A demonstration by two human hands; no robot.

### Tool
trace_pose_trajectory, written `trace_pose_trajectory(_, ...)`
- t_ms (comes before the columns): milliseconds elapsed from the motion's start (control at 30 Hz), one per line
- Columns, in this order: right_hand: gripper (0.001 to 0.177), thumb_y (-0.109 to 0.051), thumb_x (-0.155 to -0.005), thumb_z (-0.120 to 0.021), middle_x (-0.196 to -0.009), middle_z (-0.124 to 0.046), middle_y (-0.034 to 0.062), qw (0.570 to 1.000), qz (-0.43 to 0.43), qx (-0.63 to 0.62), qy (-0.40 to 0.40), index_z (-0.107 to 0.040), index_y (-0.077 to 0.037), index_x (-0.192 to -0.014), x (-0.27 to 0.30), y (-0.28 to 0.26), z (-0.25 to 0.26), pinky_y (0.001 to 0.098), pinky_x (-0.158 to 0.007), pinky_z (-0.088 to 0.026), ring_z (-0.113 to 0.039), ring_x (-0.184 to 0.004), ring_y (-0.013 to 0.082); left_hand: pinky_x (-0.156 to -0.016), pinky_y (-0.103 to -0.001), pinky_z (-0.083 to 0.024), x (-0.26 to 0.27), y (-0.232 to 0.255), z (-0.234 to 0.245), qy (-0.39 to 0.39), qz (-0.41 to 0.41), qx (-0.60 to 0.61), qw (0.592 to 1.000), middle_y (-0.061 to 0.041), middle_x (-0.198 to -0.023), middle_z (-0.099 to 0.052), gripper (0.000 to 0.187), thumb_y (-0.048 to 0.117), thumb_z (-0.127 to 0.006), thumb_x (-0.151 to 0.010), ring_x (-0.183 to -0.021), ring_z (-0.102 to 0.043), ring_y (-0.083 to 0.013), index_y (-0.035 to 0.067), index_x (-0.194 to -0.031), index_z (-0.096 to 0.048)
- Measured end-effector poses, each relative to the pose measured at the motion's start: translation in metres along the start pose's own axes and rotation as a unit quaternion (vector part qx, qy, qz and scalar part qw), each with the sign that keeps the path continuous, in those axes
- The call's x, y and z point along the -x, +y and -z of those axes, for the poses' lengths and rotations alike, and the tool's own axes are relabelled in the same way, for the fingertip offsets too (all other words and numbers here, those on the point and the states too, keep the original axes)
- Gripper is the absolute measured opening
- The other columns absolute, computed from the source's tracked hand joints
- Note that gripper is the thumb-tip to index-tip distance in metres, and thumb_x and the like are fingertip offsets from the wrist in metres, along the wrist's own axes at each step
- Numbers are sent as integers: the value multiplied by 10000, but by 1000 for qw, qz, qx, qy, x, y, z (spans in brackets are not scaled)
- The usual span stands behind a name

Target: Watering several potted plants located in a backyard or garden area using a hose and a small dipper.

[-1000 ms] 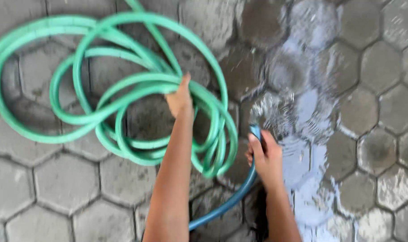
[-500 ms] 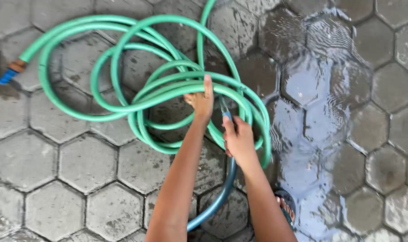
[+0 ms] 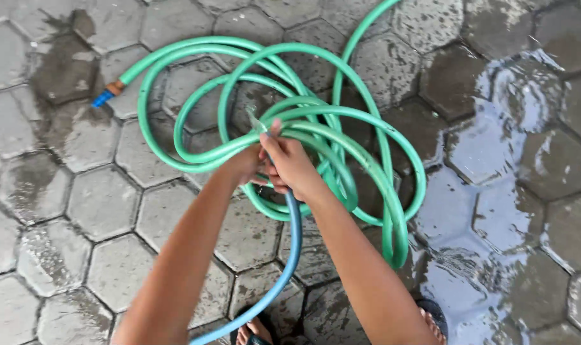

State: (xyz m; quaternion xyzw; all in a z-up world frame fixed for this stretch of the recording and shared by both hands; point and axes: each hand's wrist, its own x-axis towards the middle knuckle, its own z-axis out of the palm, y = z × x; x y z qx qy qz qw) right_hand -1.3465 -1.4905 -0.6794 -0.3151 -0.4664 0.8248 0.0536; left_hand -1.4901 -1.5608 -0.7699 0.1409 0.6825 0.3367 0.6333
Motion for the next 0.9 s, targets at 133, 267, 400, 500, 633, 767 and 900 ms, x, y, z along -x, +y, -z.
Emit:
trace_pose_trajectory(133, 365, -441, -1006, -574, -576, -431, -3, 998, -12, -54, -3, -547, -81, -955, -41, -7, -25, 288, -327, -258, -347, -371, 83, -984, -598, -469, 44, -8, 6, 25, 0, 110, 994, -12, -828, -626, 742, 829, -241, -885, -802, -666, -192, 156, -934, -546)
trace_pose_trajectory(267, 273, -367, -985, -583, -585, -513, 33, 996, -14, -57, 65, -580, -110, -1079, -84, 0, -19, 291, -336, -298, -388, -374, 105, -833, -388, -569, 87, -31, -43, 37, -93, 178, 979, 13, -882, -756, 719, 741, -196, -877, -783, -742, -163, 189, -1130, -580)
trace_pose_trajectory(400, 243, -332, -989, -602, -607, -521, 48, 993, -45, -83, 70, -574, -103, -1066, -120, 10, 8, 301, -373, -344, -421, -406, 121, -538, -311, -435, 63, -68, -71, 42, -236, 115, 964, -46, -681, -563, 441, 484, -546, -1002, -575, -531, -152, 105, -1227, -538)
trace_pose_trajectory(500, 187, -192, -977, -683, -675, -559, 71, 994, -12, -105, 23, -564, -49, -999, -136, 6, 17, 353, -482, -469, -532, -522, 174, -447, -273, -358, 68, -70, -74, 88, -197, 240, 947, 6, -688, -481, 306, 324, -553, -1074, -522, -436, -99, 43, -1187, -509)
trace_pose_trajectory(633, 191, -205, -983, -656, -724, -583, 76, 967, 5, -252, 43, -598, -57, -876, -168, -7, 30, 345, -619, -532, -562, -642, 180, -426, -266, -335, 90, -49, -75, 46, -174, 237, 955, 4, -658, -461, 315, 325, -529, -1057, -485, -405, -101, 68, -1239, -545)
trace_pose_trajectory(767, 557, -465, -997, -614, -597, -488, 58, 962, -48, -269, -3, -451, -97, -613, -191, 18, 50, 323, -491, -482, -557, -556, 206, -458, -261, -388, 104, -55, -84, -17, -139, 296, 945, 2, -675, -486, 341, 316, -529, -1049, -509, -445, -88, 82, -1297, -548)
trace_pose_trajectory(900, 508, -501, -998, -563, -605, -512, 64, 965, -68, -252, -33, -514, -121, -665, -191, 34, 30, 338, -454, -490, -547, -502, 198, -466, -302, -456, 86, -55, -67, 21, -206, 245, 947, -26, -680, -535, 334, 310, -524, -1046, -510, -518, -126, 70, -1276, -546)
